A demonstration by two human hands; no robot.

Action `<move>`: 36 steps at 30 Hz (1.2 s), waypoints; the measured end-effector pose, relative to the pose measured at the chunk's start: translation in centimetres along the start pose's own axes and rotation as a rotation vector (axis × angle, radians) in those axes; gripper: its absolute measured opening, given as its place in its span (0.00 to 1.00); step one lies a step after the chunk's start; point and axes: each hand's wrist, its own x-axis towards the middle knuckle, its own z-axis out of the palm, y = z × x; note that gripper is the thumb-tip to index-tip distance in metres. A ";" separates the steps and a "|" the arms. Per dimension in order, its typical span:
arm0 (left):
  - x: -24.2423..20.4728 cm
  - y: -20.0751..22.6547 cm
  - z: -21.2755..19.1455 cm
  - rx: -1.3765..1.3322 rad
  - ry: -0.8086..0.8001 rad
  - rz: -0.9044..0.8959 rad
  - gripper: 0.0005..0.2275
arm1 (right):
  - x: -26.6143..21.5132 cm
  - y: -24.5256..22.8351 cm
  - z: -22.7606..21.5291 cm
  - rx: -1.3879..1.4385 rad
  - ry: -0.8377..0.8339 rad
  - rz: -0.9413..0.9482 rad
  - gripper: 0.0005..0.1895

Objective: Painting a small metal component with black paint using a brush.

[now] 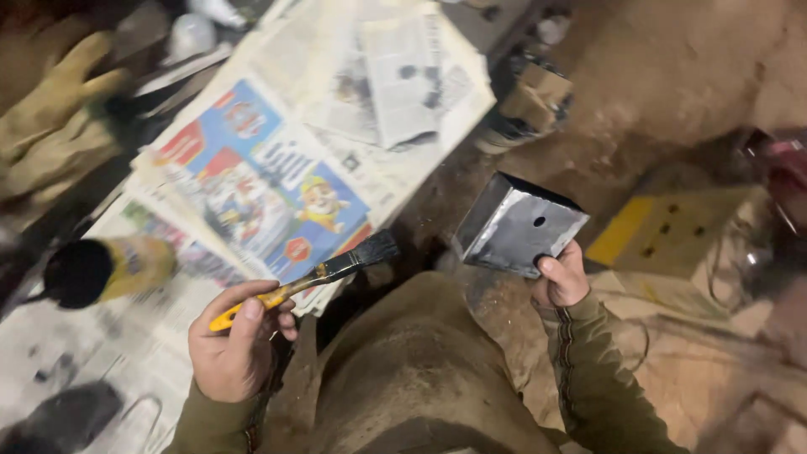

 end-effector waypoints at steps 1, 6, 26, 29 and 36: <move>0.3 -0.3 1.0 0.005 -0.036 -0.010 0.15 | -1.2 -0.6 -1.4 -0.002 0.026 -0.028 0.33; 1.5 -3.2 6.3 0.059 -0.161 -0.065 0.14 | -9.2 -3.2 -7.6 0.087 0.152 -0.113 0.31; -13.3 -33.1 49.8 0.497 -1.019 -0.460 0.13 | -50.0 -14.9 -31.1 0.103 1.009 -0.619 0.30; -15.5 -37.6 54.6 0.589 -1.163 -0.539 0.13 | -53.5 -14.3 -32.4 0.135 1.138 -0.700 0.29; -21.3 -46.8 66.8 0.657 -1.484 -0.535 0.12 | -57.8 -19.8 -35.2 0.231 1.419 -0.820 0.29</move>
